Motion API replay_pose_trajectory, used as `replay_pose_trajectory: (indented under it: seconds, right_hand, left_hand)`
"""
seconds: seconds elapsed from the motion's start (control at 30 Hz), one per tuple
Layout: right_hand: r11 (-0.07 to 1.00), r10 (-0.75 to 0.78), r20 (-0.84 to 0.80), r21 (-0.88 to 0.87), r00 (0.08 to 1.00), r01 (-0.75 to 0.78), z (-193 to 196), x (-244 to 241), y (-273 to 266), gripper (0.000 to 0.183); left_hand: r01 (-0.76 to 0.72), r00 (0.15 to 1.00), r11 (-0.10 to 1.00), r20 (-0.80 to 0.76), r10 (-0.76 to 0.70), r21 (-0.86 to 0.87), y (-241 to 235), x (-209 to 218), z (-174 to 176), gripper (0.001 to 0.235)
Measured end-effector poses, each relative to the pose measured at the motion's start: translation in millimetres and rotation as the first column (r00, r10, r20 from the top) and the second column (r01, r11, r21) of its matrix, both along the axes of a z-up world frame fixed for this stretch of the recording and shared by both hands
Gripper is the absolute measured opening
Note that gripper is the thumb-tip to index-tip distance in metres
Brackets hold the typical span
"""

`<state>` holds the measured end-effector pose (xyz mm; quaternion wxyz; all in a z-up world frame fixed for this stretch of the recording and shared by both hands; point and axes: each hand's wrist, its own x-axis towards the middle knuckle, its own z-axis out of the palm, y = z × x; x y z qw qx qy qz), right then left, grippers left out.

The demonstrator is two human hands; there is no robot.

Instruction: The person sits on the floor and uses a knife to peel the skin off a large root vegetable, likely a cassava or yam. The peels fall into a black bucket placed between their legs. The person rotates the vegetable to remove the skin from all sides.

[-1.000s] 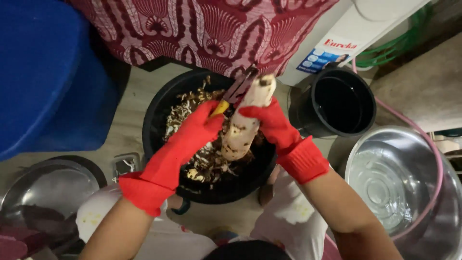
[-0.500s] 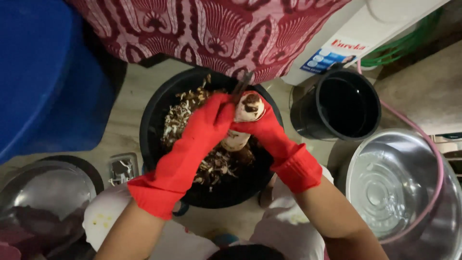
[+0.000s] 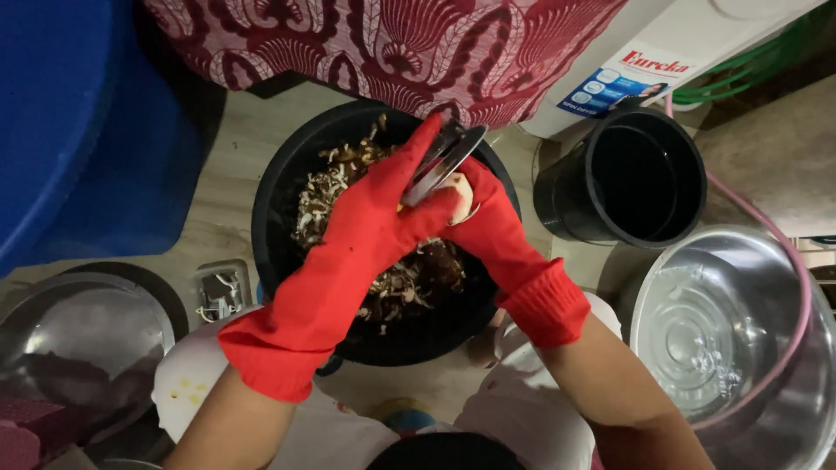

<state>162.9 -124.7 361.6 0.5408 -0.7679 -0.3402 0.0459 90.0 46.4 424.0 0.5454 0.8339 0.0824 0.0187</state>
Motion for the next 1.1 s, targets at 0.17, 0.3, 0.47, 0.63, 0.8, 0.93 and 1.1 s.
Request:
replay_pose_trajectory:
  seconds: [0.17,0.3,0.47,0.63,0.8,0.93,1.1]
  right_hand:
    - [0.999,0.011,-0.079,0.05,0.997,-0.008,7.2,2.1,2.4,0.048]
    - [0.999,-0.031,0.022,0.023,0.999,0.03,2.5,8.4,0.9,0.047]
    - [0.998,-0.057,0.062,0.012,0.996,0.056,10.0,8.7,2.2,0.046]
    - [0.994,-0.105,0.033,-0.02,0.994,0.105,20.3,6.6,2.3,0.047]
    - [0.995,-0.101,-0.026,-0.008,0.995,0.101,18.0,6.8,2.1,0.05]
    - [0.995,-0.099,-0.064,-0.001,0.993,0.1,15.9,6.9,4.7,0.052]
    - [0.996,-0.081,-0.119,0.017,0.99,0.084,16.7,8.1,12.4,0.056]
  left_hand:
    - [0.077,0.982,0.916,0.13,-0.138,0.393,-0.8,1.1,-17.0,0.103]
    - [0.077,0.99,0.885,0.073,-0.124,0.459,-2.4,1.5,-10.3,0.101]
    - [0.032,0.977,0.858,0.165,-0.135,0.513,-4.8,2.1,-30.2,0.092]
    - [-0.027,0.971,0.784,0.202,-0.127,0.621,-5.9,4.7,-31.8,0.086]
    - [-0.034,0.966,0.837,0.233,-0.113,0.546,-7.2,4.7,-33.7,0.079]
    - [0.002,0.979,0.877,0.179,-0.1,0.481,-7.0,7.7,-26.4,0.077]
    - [0.035,0.995,0.93,0.074,-0.067,0.365,-6.6,12.6,-34.5,0.07]
